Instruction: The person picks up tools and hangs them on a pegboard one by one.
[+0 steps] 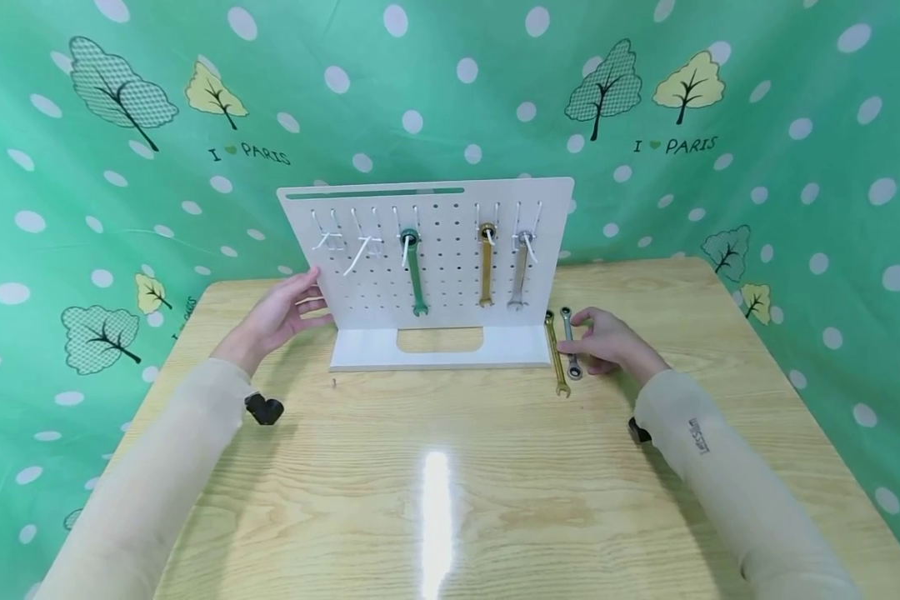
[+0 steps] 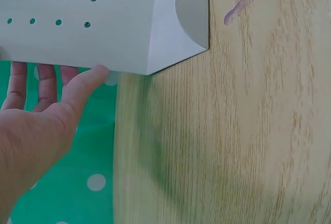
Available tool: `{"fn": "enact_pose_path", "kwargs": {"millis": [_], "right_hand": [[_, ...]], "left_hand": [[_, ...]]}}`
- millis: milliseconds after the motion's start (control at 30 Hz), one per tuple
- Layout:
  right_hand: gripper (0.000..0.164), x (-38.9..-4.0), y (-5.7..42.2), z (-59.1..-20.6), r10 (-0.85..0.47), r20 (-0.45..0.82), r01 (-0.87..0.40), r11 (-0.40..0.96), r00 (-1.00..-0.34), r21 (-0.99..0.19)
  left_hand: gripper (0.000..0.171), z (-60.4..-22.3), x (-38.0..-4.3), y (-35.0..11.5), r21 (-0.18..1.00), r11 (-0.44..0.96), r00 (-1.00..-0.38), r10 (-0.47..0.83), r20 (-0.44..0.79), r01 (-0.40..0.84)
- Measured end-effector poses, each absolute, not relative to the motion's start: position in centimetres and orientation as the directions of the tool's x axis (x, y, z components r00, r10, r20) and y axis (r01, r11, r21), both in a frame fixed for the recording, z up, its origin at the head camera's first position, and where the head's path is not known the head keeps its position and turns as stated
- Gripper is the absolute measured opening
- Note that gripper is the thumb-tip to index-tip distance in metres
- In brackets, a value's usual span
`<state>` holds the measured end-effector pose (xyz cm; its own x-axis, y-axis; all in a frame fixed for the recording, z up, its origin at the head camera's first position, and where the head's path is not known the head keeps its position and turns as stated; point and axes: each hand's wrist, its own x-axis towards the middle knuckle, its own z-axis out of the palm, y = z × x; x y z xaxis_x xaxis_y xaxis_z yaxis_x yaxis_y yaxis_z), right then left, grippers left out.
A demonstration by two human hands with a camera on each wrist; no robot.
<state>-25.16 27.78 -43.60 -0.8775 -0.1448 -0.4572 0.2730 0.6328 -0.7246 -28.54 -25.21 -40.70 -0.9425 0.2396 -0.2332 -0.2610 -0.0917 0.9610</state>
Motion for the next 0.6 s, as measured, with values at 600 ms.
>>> {"fn": "enact_pose_path", "kwargs": {"millis": [600], "right_hand": [[0.063,-25.44,28.22,-42.83,-0.119,-0.515,0.36,0.583,-0.849,-0.728]], "left_hand": [[0.05,-40.64,-28.38,-25.28,0.964,-0.094,-0.945,0.242,-0.22,-0.249]]}}
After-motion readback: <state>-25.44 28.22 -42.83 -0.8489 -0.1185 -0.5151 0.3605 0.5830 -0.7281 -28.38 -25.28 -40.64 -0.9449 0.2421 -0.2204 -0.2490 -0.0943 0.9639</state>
